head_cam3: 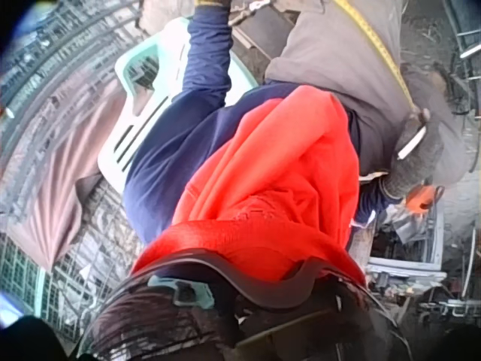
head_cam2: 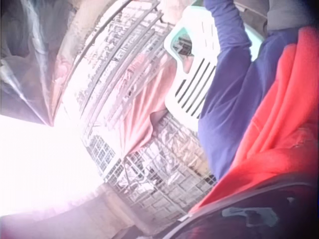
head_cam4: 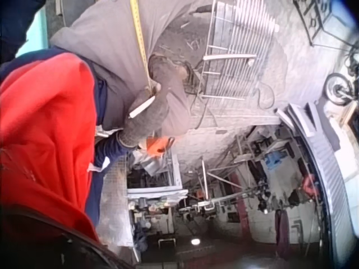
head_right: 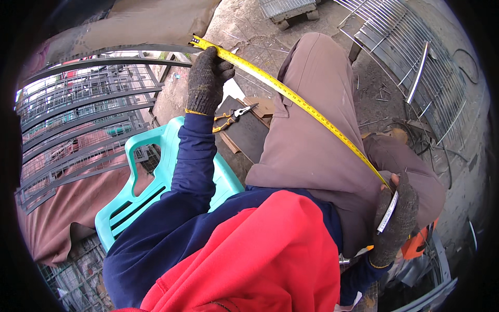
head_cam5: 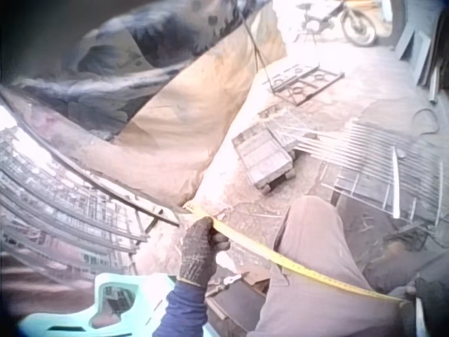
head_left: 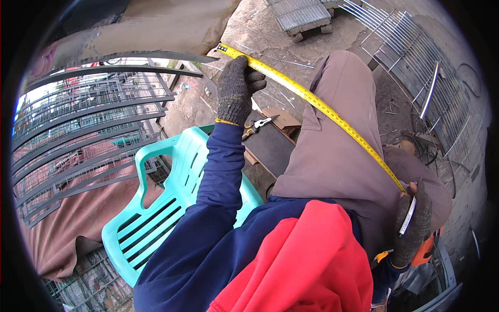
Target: The recorder is measuring and cutting metal rods to fabricate or repair a metal grate structure.
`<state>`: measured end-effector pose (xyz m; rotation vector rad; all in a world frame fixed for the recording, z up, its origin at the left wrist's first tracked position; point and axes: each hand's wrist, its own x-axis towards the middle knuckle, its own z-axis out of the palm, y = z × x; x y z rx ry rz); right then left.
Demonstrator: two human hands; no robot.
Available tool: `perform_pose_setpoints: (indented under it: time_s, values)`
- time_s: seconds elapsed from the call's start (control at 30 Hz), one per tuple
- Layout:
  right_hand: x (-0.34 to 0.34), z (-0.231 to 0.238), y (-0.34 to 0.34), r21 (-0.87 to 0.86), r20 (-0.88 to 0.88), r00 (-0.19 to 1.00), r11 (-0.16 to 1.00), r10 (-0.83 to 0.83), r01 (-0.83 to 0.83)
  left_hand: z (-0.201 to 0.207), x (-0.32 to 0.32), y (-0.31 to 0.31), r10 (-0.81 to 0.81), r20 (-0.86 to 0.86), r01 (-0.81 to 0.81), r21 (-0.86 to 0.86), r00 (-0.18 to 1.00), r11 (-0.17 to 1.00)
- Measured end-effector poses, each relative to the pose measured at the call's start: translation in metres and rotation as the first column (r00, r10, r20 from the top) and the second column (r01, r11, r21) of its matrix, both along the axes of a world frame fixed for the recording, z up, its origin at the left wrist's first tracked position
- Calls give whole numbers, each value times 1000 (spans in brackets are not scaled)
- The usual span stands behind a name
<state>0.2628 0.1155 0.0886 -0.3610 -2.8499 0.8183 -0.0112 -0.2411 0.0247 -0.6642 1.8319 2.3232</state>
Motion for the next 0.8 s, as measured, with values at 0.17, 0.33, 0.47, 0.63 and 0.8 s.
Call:
perform_pose_setpoints:
  time_s: [0.17, 0.33, 0.47, 0.63, 0.8]
  values:
    - [41, 15, 11, 180, 4, 983, 967, -186, 182, 0, -1, -22, -24, -23, 26, 78, 999, 997]
    - [58, -12, 6, 311, 44, 979, 934, -199, 176, 6, -1, -51, 49, -47, -51, -32, 998, 998]
    - [89, 2, 22, 422, 14, 963, 875, -269, 238, -33, -25, -29, -50, 9, 51, -42, 999, 998]
    - [127, 25, 62, 256, -90, 916, 880, -390, 400, -38, -57, -99, -238, -98, 228, -109, 966, 968]
    - [239, 50, 161, 259, 64, 795, 779, -603, 571, -62, -89, -109, -312, -124, 252, -352, 942, 901]
